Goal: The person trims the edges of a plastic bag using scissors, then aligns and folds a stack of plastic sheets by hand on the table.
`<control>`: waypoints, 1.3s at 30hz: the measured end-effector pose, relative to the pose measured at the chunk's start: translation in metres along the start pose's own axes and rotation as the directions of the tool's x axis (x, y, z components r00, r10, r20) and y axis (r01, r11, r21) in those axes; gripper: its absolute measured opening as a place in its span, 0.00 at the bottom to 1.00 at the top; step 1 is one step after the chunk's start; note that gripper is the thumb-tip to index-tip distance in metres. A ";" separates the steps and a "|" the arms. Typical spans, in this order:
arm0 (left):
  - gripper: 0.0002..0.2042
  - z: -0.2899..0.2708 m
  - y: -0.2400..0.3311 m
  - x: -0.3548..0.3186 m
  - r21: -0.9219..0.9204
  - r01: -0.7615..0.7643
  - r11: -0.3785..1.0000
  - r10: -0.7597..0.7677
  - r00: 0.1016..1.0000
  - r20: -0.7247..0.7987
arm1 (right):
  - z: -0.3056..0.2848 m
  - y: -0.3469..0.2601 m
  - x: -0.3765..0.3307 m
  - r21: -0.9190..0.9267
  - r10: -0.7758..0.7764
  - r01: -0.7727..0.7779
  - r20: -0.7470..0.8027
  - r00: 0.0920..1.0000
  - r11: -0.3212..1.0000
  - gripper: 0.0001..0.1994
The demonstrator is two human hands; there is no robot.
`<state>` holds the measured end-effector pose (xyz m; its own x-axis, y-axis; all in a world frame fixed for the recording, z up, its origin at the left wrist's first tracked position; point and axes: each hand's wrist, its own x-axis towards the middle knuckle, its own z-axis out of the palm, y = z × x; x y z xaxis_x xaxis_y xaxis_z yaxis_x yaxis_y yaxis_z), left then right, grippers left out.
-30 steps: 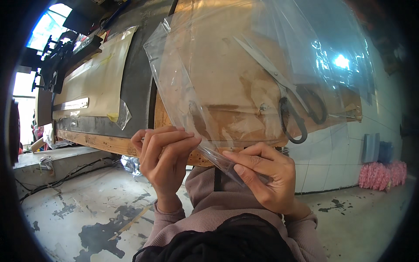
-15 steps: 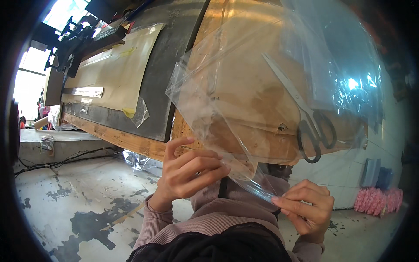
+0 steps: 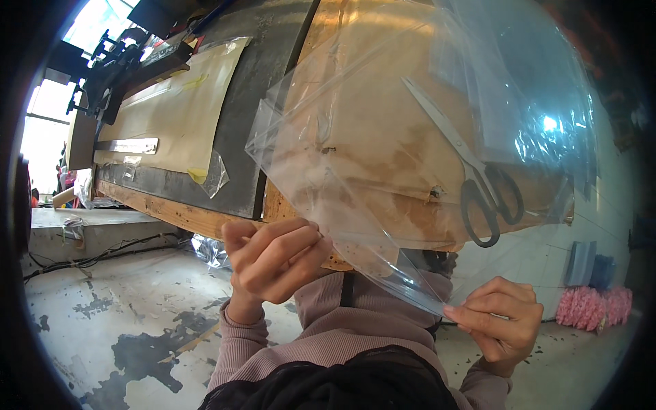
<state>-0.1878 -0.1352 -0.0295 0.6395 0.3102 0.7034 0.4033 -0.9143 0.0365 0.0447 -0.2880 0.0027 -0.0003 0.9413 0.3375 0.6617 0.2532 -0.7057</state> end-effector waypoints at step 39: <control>0.09 -0.025 -0.039 -0.019 0.366 0.095 0.926 -0.088 0.995 -0.037 | -0.034 -0.005 0.001 -0.346 -0.129 0.148 0.079 0.989 0.926 0.14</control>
<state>-0.2322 -0.1116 -0.0263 0.5768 0.3795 0.7234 0.6740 -0.7215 -0.1589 0.0670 -0.2959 0.0279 -0.1447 0.9156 0.3751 0.8725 0.2969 -0.3881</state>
